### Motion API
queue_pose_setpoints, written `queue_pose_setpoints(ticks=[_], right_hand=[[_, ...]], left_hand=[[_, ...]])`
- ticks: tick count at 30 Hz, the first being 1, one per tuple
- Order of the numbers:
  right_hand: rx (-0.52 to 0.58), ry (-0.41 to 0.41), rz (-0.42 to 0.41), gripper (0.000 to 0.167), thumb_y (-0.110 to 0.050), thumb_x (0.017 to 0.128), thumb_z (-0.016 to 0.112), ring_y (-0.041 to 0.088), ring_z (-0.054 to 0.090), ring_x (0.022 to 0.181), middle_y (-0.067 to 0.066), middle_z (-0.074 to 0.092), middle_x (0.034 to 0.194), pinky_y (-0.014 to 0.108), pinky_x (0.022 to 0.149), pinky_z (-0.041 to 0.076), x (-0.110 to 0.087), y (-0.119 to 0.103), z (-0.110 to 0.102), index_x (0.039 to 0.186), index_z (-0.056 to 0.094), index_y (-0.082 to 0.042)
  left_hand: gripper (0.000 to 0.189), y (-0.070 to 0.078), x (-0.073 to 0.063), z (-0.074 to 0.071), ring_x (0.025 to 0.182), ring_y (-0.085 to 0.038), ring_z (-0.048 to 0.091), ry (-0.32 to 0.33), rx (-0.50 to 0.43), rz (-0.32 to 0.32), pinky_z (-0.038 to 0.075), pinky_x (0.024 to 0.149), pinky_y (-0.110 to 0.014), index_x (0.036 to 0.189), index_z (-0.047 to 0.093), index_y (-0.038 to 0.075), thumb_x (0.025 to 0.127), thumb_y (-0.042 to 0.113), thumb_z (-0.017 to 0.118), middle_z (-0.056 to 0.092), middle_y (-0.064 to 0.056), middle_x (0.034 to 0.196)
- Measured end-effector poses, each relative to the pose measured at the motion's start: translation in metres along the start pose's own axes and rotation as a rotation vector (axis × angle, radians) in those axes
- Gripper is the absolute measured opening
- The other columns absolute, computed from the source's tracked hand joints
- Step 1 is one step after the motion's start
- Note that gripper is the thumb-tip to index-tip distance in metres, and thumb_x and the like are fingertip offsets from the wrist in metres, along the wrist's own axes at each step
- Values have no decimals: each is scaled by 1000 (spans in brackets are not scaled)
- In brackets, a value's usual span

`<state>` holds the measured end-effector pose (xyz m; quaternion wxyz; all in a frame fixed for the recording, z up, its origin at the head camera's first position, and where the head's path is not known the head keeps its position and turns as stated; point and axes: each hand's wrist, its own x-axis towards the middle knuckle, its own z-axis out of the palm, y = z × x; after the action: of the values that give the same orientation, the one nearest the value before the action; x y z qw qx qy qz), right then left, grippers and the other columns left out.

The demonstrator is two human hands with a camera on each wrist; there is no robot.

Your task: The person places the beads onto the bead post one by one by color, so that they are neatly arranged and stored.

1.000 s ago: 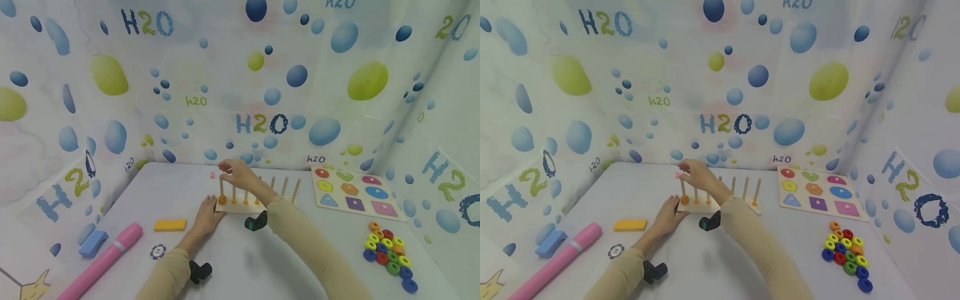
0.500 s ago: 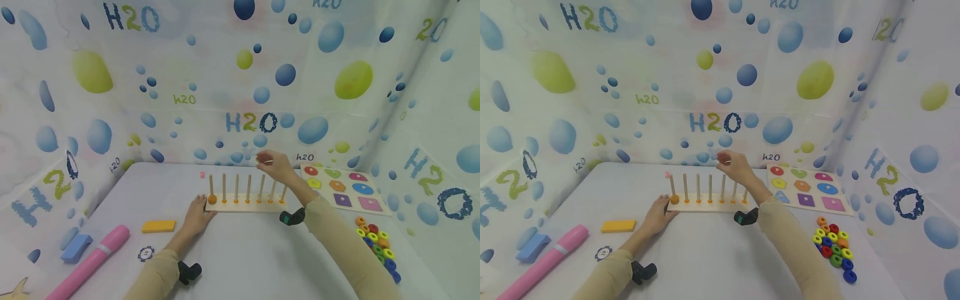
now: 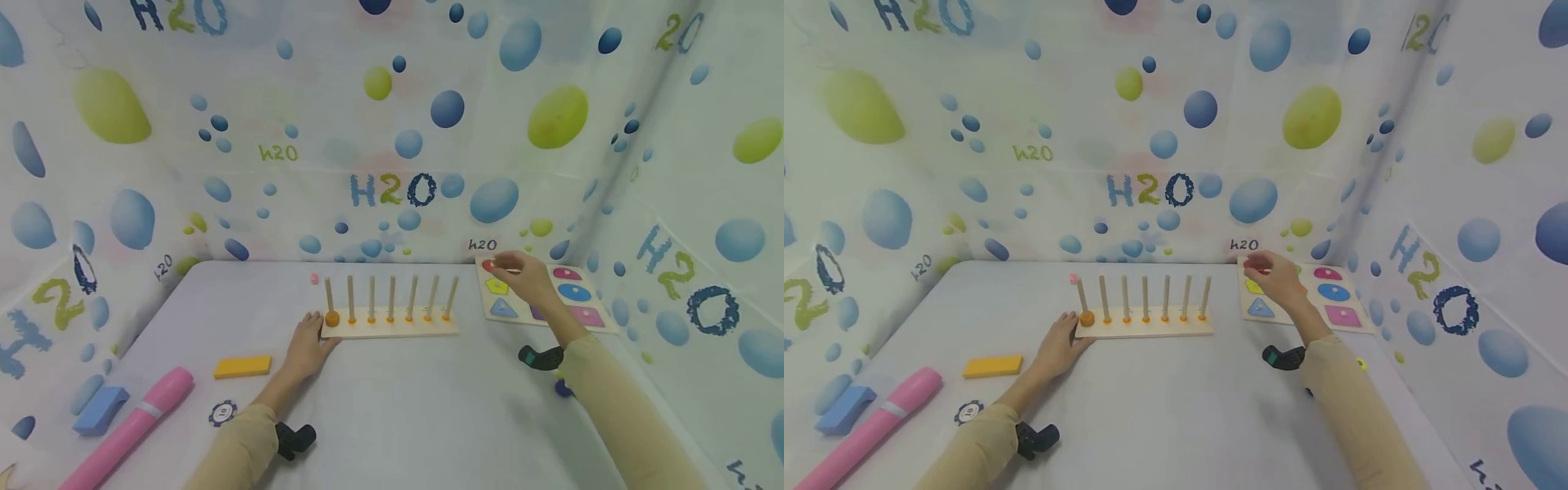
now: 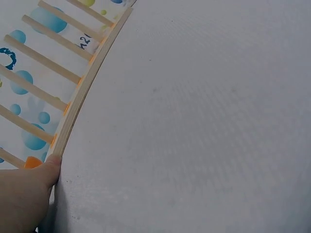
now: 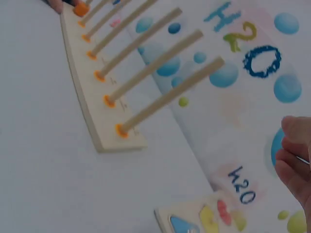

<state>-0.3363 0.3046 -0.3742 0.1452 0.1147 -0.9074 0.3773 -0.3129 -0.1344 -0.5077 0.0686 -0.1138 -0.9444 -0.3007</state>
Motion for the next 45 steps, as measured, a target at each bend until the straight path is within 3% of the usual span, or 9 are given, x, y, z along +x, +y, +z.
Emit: queue_pose_setpoints(ticks=[9, 13, 20, 29, 36, 45], right_hand=[[-124, -52, 190, 41, -31, 94, 58, 37, 56, 109, 19, 61, 118, 50, 87, 51, -36, 67, -35, 122, 57, 0], [-193, -98, 215, 38, -25, 95, 58, 40, 57, 108, 22, 61, 117, 49, 86, 52, -58, 91, -46, 121, 57, 3], [-183, -167, 344, 43, -23, 94, 58, 41, 53, 109, 27, 56, 121, 52, 90, 48, -87, 121, -50, 126, 50, 4], [-211, -194, 395, 39, -25, 93, 60, 33, 56, 95, 22, 60, 112, 52, 87, 49, -101, 131, -45, 120, 54, 2], [-240, -168, 413, 36, -24, 92, 62, 32, 55, 92, 21, 61, 109, 52, 86, 49, -103, 133, -44, 117, 56, 2], [-234, -130, 372, 39, -27, 92, 61, 29, 55, 89, 19, 62, 109, 47, 81, 52, -107, 125, -47, 119, 56, 0]], left_hand=[[69, 0, 2, -7, 137, -44, 19, 4, -4, -19, 14, 113, -54, 137, 34, -15, 92, 30, 61, 30, -31, 144], [69, 0, -1, -7, 136, -45, 20, 6, -8, -19, 15, 112, -54, 137, 35, -15, 92, 30, 62, 31, -32, 144], [68, 0, -5, -8, 136, -45, 20, 9, -17, -33, 16, 112, -55, 137, 35, -15, 92, 28, 62, 31, -32, 143], [68, 0, -6, -4, 136, -45, 20, 7, -16, -33, 16, 112, -54, 136, 35, -15, 92, 29, 62, 31, -32, 144], [68, 3, -7, -4, 135, -46, 22, 12, -8, -19, 17, 111, -55, 135, 37, -16, 91, 29, 63, 33, -32, 142], [68, 0, -3, -1, 135, -45, 22, 22, -4, -3, 18, 112, -54, 135, 37, -16, 92, 29, 63, 33, -32, 142]])
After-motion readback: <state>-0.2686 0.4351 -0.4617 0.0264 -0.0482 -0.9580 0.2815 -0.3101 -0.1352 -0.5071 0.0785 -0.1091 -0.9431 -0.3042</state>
